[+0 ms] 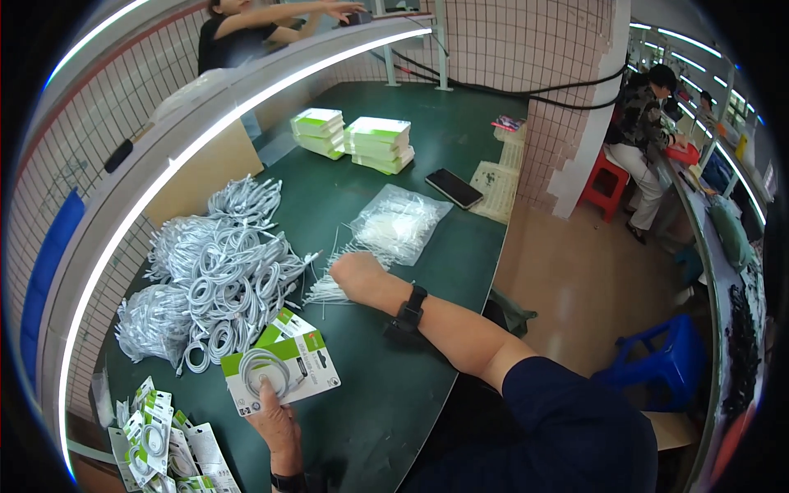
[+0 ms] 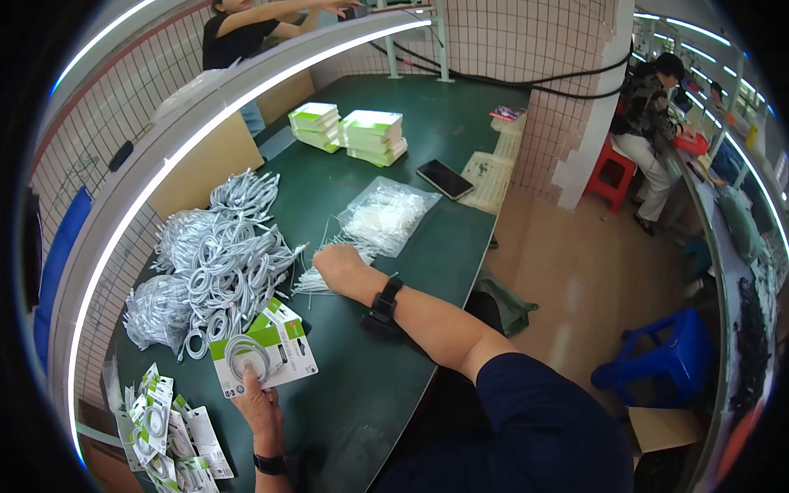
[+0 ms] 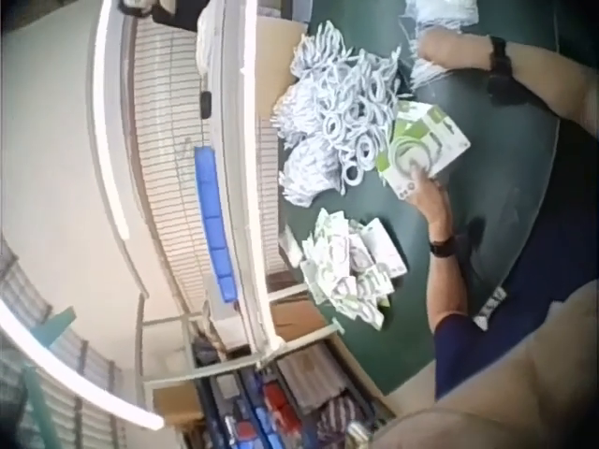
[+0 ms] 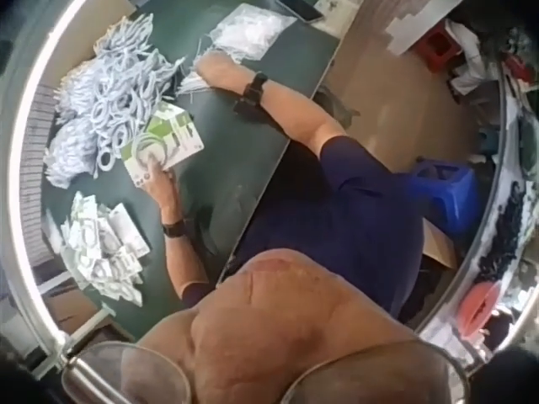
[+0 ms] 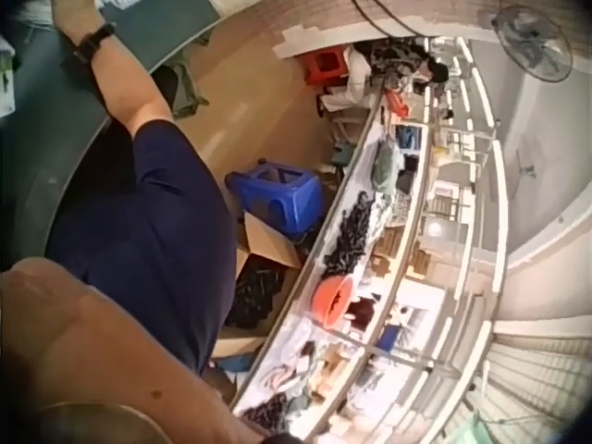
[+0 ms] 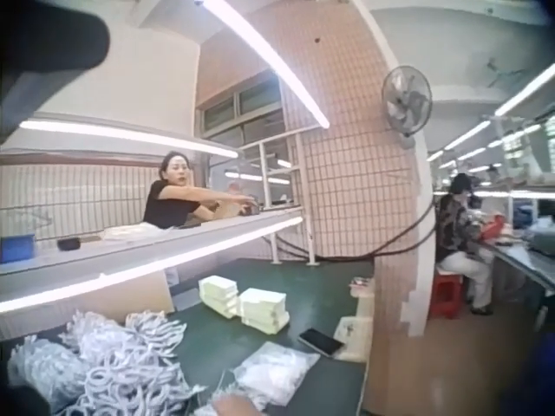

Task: The person picks up a cable and a cardboard backing, then threads a plastic tie through the backing and around the cable. They pull the tie tight to secure the cable to the backing and set the assembled unit onto a pile of others.

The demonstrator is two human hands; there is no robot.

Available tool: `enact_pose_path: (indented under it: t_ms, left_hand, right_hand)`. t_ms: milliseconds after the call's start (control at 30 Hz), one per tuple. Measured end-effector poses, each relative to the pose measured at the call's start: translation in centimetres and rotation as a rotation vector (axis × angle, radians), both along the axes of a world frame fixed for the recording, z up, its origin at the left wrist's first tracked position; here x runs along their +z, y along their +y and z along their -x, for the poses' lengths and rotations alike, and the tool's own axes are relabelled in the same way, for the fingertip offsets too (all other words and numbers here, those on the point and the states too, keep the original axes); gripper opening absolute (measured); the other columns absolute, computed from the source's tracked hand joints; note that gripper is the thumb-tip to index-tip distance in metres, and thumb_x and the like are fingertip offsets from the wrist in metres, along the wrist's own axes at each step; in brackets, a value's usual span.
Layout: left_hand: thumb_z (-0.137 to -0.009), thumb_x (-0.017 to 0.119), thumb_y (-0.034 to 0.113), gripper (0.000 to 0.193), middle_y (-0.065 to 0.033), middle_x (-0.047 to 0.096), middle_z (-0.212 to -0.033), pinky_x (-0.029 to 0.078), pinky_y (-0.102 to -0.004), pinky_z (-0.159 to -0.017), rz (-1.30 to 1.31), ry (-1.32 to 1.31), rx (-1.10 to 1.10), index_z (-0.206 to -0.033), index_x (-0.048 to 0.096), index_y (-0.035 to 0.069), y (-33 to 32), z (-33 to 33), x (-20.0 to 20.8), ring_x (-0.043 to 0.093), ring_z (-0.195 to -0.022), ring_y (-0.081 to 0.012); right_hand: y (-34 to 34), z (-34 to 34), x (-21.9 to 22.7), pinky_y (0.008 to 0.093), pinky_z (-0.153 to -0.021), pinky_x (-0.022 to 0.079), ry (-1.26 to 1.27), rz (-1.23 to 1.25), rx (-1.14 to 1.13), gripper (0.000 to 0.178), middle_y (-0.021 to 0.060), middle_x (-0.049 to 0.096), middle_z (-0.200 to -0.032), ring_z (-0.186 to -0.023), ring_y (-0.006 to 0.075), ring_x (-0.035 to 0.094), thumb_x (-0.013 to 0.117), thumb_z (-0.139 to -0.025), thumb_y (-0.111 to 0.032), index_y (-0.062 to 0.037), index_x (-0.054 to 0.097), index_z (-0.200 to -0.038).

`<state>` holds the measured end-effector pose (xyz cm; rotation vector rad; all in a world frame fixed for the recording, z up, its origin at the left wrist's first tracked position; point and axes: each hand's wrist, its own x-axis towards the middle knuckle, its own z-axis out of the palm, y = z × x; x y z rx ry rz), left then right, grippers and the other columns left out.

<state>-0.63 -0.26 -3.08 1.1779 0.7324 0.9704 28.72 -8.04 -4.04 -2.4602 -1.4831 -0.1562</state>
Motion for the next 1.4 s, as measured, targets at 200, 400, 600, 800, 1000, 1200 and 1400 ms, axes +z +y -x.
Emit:
enact_pose_path:
  t_ms: [200,400,600,800,1000,1200,1400]
  left_hand:
    - [-0.099,0.062,0.014,0.028,-0.0038,0.063,-0.085,0.022,-0.0188,-0.034,-0.03,-0.023,-0.019,-0.124,0.054,0.003,0.7,0.2,-0.4,0.035,-0.042,-0.0012]
    - [-0.099,0.061,0.013,0.027,-0.0029,0.062,-0.081,0.022,-0.0193,-0.035,-0.022,-0.01,0.015,-0.123,0.054,0.003,0.3,1.1,0.5,0.034,-0.041,-0.0011]
    - [-0.098,0.061,0.008,0.033,-0.0032,0.062,-0.091,0.028,-0.0187,-0.037,-0.027,0.007,-0.013,-0.129,0.051,0.004,0.0,0.1,0.2,0.046,-0.052,-0.0027]
    - [-0.097,0.063,0.008,0.033,-0.0034,0.062,-0.094,0.03,-0.0185,-0.036,-0.012,-0.028,-0.003,-0.128,0.052,0.004,0.2,0.7,0.8,0.048,-0.054,-0.0031]
    - [-0.096,0.065,0.009,0.034,-0.0033,0.061,-0.095,0.031,-0.0186,-0.036,0.006,-0.021,0.003,-0.127,0.052,0.004,0.0,0.6,1.0,0.049,-0.055,-0.0034]
    - [-0.096,0.065,0.01,0.033,-0.0034,0.061,-0.095,0.031,-0.0188,-0.036,0.014,-0.013,-0.007,-0.126,0.052,0.004,-0.1,0.5,1.1,0.049,-0.055,-0.0037]
    - [-0.095,0.065,0.009,0.033,-0.0038,0.061,-0.095,0.032,-0.019,-0.035,0.013,-0.043,0.013,-0.125,0.053,0.003,-0.3,0.3,1.4,0.049,-0.053,-0.0039]
  right_hand:
    - [-0.2,0.5,1.9,0.046,-0.074,0.059,0.018,-0.058,0.018,0.01,0.0179,0.072,-0.088,-0.087,0.0365,0.072,0.066,-0.077,-0.006,-0.005,0.073,-0.083]
    - [-0.4,1.6,2.8,0.0456,-0.077,0.059,0.047,0.048,0.023,0.014,0.0201,0.073,-0.092,-0.092,0.0359,0.072,0.067,-0.074,-0.004,-0.0013,0.074,-0.086]
    - [-2.3,-0.8,2.6,0.0441,-0.078,0.056,-0.022,-0.002,-0.074,0.016,0.0139,0.072,-0.09,-0.089,0.0352,0.07,0.069,-0.077,-0.008,-0.0104,0.074,-0.092]
    - [-0.7,0.6,2.2,0.0443,-0.079,0.055,0.216,-0.062,0.185,0.016,0.0136,0.07,-0.091,-0.088,0.0342,0.068,0.074,-0.077,-0.014,-0.0077,0.072,-0.092]
    - [-0.2,0.9,1.4,0.0425,-0.081,0.054,0.158,0.015,0.216,0.014,0.0133,0.069,-0.098,-0.094,0.0336,0.066,0.074,-0.08,-0.016,-0.006,0.071,-0.089]
    - [0.4,0.5,0.2,0.0434,-0.082,0.053,0.11,0.038,0.241,0.012,0.0145,0.068,-0.098,-0.096,0.0346,0.065,0.069,-0.086,-0.015,-0.0048,0.068,-0.092]
    - [0.4,0.7,-0.7,0.0461,-0.081,0.053,-0.039,-0.044,0.236,0.011,0.0164,0.067,-0.094,-0.092,0.0365,0.065,0.064,-0.092,-0.014,-0.004,0.064,-0.095]
